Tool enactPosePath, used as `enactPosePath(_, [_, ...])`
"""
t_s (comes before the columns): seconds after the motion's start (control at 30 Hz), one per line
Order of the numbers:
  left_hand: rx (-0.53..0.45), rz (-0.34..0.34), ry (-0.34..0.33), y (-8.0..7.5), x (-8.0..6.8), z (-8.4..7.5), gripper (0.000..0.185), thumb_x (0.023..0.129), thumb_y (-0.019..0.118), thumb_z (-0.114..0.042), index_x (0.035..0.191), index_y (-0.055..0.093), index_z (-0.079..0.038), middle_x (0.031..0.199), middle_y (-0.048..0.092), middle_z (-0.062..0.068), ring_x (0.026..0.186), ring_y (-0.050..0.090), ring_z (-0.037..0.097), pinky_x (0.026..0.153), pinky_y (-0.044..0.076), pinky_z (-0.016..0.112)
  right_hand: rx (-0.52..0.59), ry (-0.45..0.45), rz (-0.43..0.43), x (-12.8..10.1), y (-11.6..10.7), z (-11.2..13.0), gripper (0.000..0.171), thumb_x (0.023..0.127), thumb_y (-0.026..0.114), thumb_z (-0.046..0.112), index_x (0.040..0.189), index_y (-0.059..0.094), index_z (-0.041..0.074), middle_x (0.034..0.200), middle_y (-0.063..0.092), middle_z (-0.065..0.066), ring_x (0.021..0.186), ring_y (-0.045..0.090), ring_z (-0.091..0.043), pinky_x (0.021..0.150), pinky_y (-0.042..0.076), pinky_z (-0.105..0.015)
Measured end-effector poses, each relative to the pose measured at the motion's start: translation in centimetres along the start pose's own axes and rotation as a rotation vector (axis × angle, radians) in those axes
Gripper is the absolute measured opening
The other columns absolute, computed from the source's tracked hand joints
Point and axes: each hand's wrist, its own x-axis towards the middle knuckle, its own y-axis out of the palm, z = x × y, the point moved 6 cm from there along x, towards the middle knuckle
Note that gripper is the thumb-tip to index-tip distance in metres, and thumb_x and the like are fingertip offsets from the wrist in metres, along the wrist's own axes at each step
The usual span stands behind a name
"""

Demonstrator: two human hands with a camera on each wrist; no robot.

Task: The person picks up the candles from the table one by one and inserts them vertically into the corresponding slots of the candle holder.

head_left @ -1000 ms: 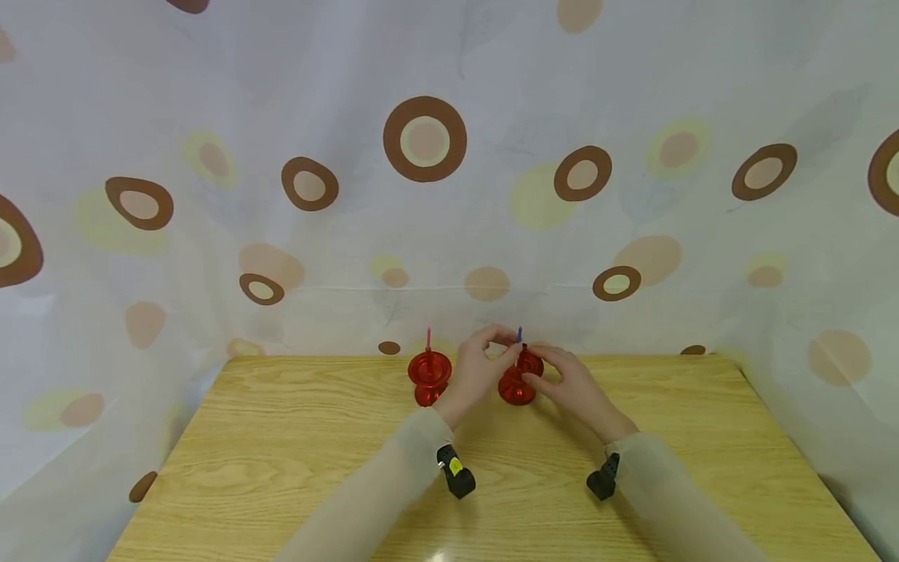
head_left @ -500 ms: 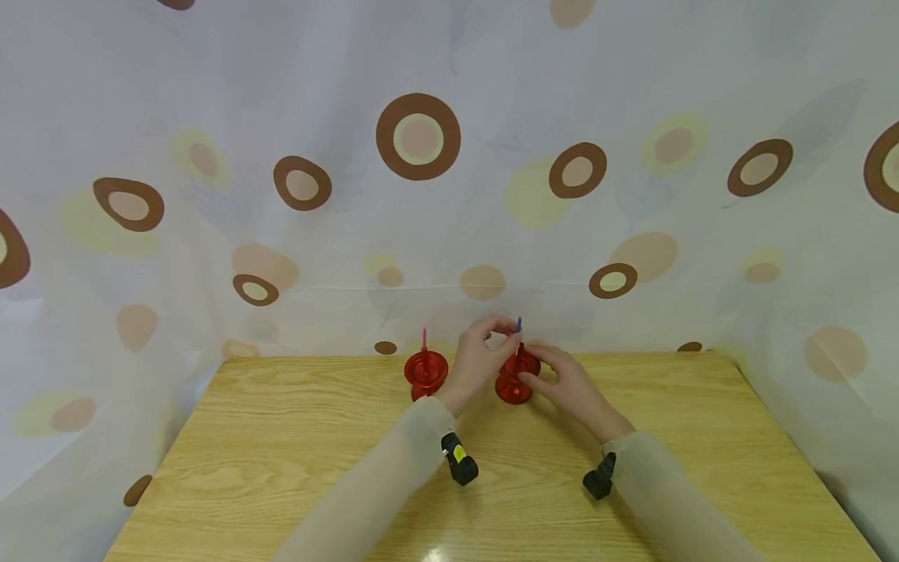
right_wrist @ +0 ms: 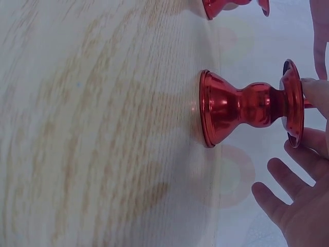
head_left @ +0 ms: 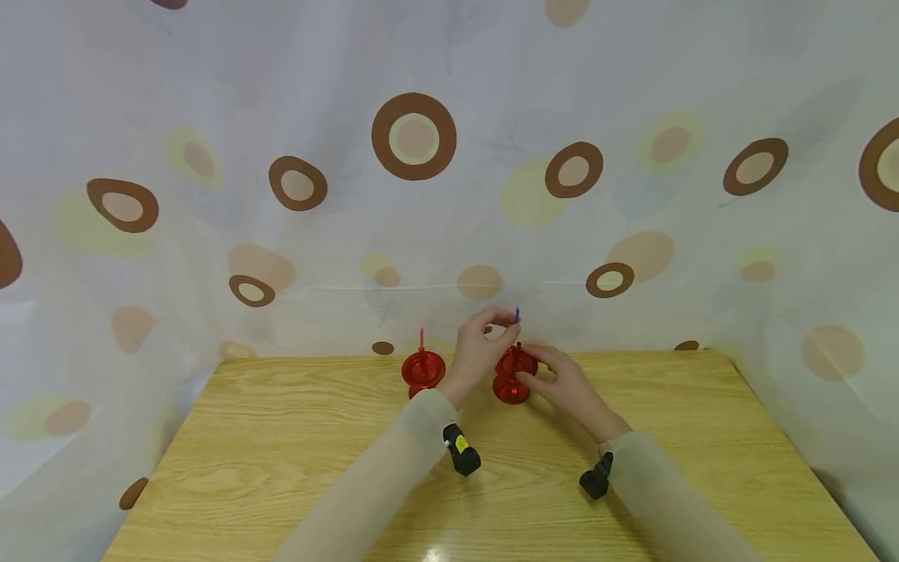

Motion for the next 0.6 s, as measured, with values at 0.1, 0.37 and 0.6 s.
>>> enactPosePath(0.1, [-0.003, -0.003, -0.006, 0.05, 0.13, 0.08, 0.017, 0.101, 0.069, -0.014, 0.113, 0.073, -0.002, 0.112, 0.073, 0.009, 0.113, 0.063, 0.022, 0.107, 0.047, 0.057, 0.003, 0.0, 0.0, -0.04, -0.05, 0.12, 0.052, 0.099, 0.073, 0.023, 0.144, 0.06, 0.001, 0.147, 0.057, -0.021, 0.136, 0.053, -0.044, 0.107, 0.045, -0.065])
enactPosePath(0.37, [-0.006, 0.005, -0.013, 0.19, 0.25, 0.42, 0.019, 0.101, 0.068, -0.015, 0.114, 0.073, -0.001, 0.112, 0.073, 0.008, 0.114, 0.063, 0.022, 0.107, 0.046, 0.056, -0.006, 0.009, -0.001, -0.16, 0.1, 0.26, 0.051, 0.1, 0.073, 0.022, 0.144, 0.059, 0.0, 0.147, 0.058, -0.021, 0.135, 0.053, -0.043, 0.106, 0.046, -0.064])
enactPosePath(0.6, [0.012, 0.015, -0.019, 0.37, 0.36, 0.45, 0.019, 0.101, 0.069, -0.013, 0.114, 0.073, 0.0, 0.113, 0.073, 0.01, 0.114, 0.063, 0.025, 0.106, 0.047, 0.057, -0.015, 0.017, -0.006, -0.22, -0.05, 0.31, 0.052, 0.101, 0.072, 0.023, 0.146, 0.058, 0.0, 0.148, 0.057, -0.021, 0.135, 0.053, -0.043, 0.105, 0.046, -0.064])
